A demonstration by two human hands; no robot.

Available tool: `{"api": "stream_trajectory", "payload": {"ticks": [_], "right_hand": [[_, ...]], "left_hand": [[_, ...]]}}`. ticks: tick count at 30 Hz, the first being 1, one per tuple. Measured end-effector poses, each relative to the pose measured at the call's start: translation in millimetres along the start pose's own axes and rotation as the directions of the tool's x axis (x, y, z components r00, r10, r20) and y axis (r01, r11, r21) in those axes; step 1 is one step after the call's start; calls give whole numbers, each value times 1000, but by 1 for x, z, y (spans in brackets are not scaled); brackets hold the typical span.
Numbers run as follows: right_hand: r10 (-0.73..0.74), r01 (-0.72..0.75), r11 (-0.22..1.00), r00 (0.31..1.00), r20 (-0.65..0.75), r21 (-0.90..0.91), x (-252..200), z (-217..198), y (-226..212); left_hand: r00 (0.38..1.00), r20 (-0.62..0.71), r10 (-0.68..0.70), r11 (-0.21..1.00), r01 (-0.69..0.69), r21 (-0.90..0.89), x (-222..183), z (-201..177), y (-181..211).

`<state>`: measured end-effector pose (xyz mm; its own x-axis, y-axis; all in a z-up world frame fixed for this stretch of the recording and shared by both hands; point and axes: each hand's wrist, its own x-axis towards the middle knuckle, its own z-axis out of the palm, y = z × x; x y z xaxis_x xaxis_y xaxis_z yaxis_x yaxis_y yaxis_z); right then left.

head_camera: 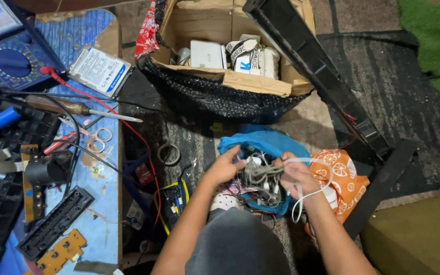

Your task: Cleaning and inspecting a circuit board using a brush and a small tool on a cluttered workbench.

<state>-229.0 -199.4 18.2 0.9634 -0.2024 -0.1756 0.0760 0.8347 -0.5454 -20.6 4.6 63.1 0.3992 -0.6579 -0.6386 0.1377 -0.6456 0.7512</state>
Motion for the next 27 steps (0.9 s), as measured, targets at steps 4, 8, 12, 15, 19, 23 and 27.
{"api": "stream_trajectory", "payload": {"ticks": [4, 8, 12, 15, 19, 23, 27], "right_hand": [[-61, 67, 996, 993, -99, 58, 4, -27, 21], [-90, 99, 989, 992, -85, 111, 8, -14, 22], [-46, 48, 998, 998, -36, 47, 10, -3, 27], [-47, 26, 985, 992, -119, -171, 9, -18, 37], [-23, -57, 937, 975, -223, -345, 5, 5, 17], [-146, 18, 813, 974, -175, -582, -5, -28, 16], [-75, -328, 215, 934, -350, -920, -27, 19, -6]], "left_hand": [[982, 158, 106, 989, -88, -121, 11, 7, -21], [984, 164, 75, 984, -46, -174, -4, 9, -7], [982, 137, 129, 980, -104, -172, -1, 11, -11], [987, 63, 149, 981, -139, -138, 2, 11, -13], [984, -51, 173, 972, -178, -152, -25, 0, 6], [934, -197, 298, 932, -329, -150, -43, -1, 2], [878, -465, 117, 942, -246, -227, -73, -8, 31]]}}
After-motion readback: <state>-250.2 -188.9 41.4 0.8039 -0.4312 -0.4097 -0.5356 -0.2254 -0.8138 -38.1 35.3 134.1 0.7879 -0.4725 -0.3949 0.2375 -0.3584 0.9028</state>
